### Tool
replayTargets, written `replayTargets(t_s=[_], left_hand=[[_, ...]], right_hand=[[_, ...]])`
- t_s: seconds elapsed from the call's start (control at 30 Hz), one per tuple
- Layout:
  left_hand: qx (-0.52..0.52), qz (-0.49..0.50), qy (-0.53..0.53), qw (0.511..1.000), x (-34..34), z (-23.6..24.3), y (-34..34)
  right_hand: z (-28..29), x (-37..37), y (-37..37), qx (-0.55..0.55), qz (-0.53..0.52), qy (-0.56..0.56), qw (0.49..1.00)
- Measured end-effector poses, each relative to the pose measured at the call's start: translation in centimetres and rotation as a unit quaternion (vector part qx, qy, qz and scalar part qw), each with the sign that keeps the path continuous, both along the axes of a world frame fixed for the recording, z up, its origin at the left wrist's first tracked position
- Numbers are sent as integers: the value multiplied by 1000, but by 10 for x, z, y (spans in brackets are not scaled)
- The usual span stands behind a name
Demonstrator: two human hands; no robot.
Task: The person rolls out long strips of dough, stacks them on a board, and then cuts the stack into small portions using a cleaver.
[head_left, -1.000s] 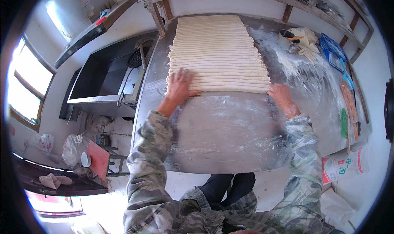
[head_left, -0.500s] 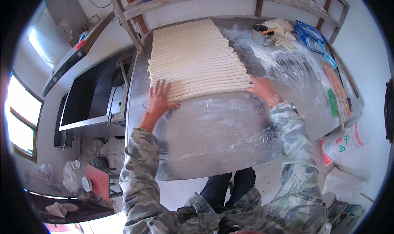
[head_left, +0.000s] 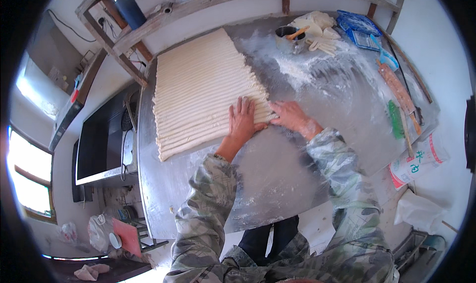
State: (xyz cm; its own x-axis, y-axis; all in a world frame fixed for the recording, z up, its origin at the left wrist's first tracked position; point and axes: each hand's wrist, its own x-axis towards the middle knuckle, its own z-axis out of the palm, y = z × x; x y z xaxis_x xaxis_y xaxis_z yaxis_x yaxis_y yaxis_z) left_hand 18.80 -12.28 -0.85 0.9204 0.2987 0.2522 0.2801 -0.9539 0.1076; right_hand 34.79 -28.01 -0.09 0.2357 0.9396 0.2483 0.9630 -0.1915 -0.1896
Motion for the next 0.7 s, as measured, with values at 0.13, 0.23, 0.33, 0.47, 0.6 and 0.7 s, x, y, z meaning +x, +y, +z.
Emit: replayTargets(t_s=[0.13,0.23,0.33,0.47,0.6,0.7], left_hand=[[-38,17,3,999,0,9,-2],[-221,61,-73,971,-6,18,-11],[-543,120,-164,815,22,48,-36],[-848,72,-176,495,79,82,-116],[-571,6,-86,817,80,74,-136],[-447,34,-111,887,26,16,10]], right_hand=[[23,-11,-10,73,-62,84,992],[58,-26,-18,256,-130,140,948],[96,-60,-8,387,-188,330,840],[94,-41,-26,385,-167,522,743],[82,42,-128,231,-396,292,840],[116,96,-168,333,-364,249,833]])
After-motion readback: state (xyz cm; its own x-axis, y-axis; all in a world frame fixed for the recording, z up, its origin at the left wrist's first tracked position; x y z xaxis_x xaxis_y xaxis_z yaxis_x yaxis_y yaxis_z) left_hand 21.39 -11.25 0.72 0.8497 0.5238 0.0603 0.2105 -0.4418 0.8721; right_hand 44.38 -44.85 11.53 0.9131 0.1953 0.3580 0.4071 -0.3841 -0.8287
